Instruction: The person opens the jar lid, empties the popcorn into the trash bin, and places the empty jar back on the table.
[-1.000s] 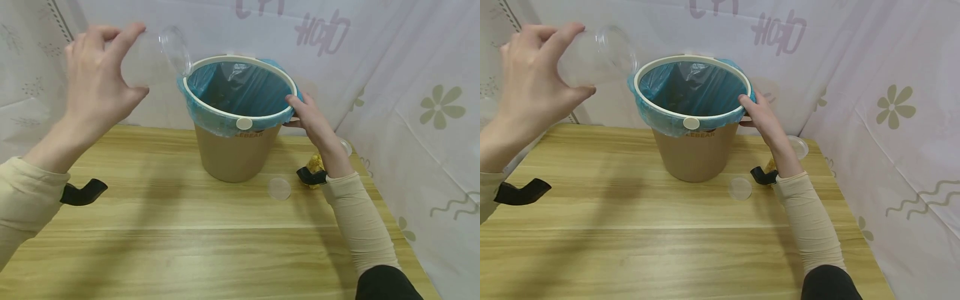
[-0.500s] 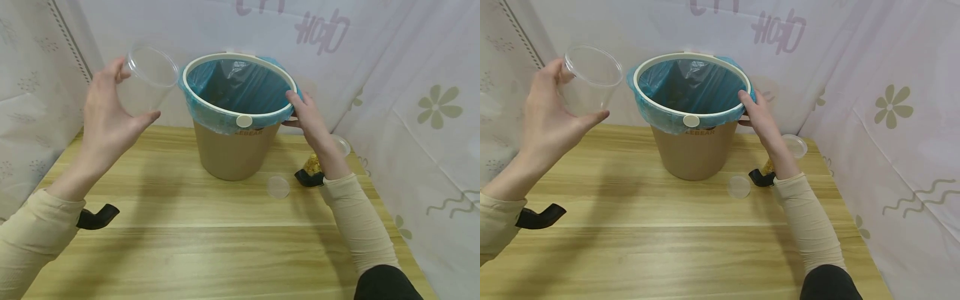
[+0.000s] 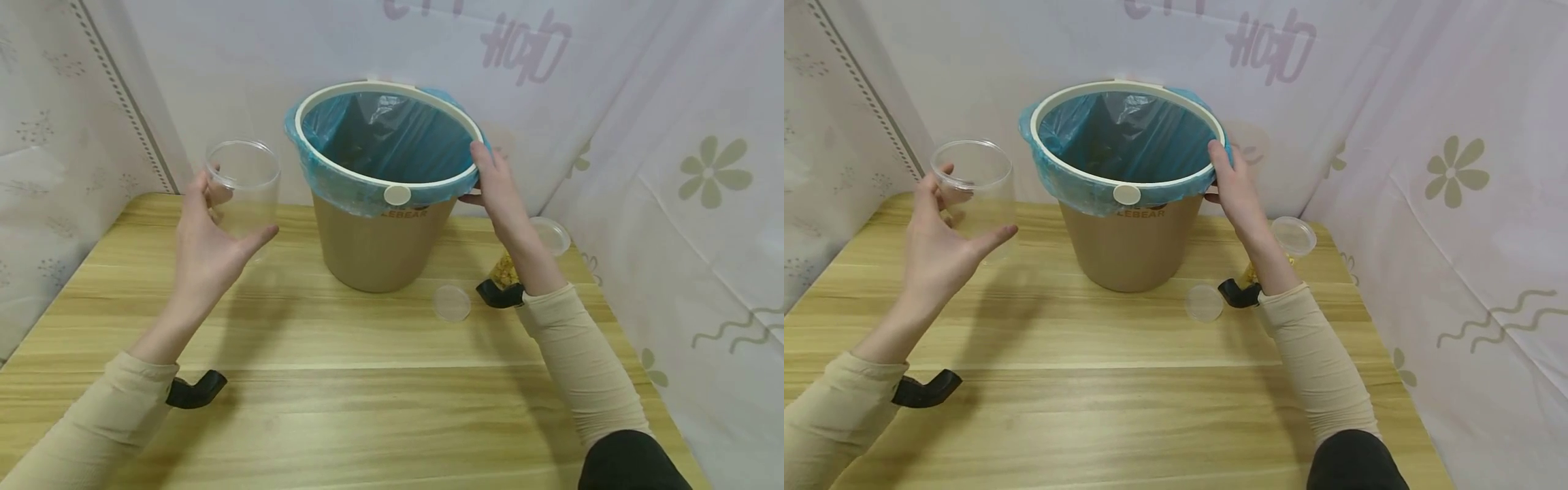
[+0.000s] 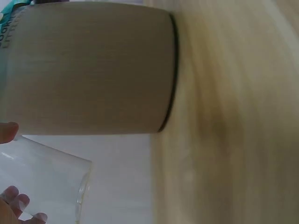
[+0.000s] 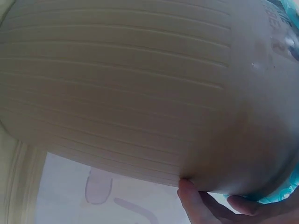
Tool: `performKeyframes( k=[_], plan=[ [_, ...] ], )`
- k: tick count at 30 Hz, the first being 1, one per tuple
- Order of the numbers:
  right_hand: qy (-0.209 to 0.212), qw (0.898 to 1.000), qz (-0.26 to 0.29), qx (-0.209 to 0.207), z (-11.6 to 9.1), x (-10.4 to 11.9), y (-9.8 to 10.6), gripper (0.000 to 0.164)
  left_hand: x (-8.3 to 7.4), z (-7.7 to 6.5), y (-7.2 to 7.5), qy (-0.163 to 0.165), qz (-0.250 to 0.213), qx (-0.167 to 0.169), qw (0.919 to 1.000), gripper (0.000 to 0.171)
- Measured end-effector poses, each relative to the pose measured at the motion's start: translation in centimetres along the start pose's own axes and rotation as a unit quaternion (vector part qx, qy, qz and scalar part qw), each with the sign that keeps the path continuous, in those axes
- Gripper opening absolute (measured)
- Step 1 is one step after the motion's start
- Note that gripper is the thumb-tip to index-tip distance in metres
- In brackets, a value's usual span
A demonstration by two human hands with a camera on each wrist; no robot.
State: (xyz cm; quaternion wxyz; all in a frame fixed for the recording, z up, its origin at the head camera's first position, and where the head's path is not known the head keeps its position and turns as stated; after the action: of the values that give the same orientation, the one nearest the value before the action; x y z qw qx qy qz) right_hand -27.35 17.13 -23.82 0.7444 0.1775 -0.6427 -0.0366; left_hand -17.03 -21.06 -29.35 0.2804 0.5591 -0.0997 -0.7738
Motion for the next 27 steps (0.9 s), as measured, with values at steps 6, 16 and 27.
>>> performKeyframes(
  k=[6,16,27],
  plan=[
    [0.019,0.999,-0.01,-0.034,-0.2,0.1,-0.2,0.059,1.5,-1.0,-1.7,0.019,-0.034,0.012,0.9992,0.104],
    [0.019,0.998,-0.035,-0.048,-0.3,-0.2,0.0,0.061,3.3,-2.2,-4.1,0.028,-0.057,0.053,0.9966,0.113],
    [0.04,0.997,-0.033,-0.049,-1.5,-0.7,1.4,0.053,4.5,-2.8,-5.3,0.039,-0.058,0.068,0.9952,0.118]
  ],
)
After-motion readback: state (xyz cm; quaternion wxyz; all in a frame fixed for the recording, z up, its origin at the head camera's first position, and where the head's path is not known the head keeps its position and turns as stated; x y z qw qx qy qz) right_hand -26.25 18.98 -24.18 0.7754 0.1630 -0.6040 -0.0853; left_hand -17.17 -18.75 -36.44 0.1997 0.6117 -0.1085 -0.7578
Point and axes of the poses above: each hand's wrist, its own z-axis towards the middle knuckle, its own y-axis out of the back of the hand, x = y × z, the point moved 3 cm from there along z, towards the middle knuckle, and after that the axes turned 8 degrees about x, right-handed, at the moved point
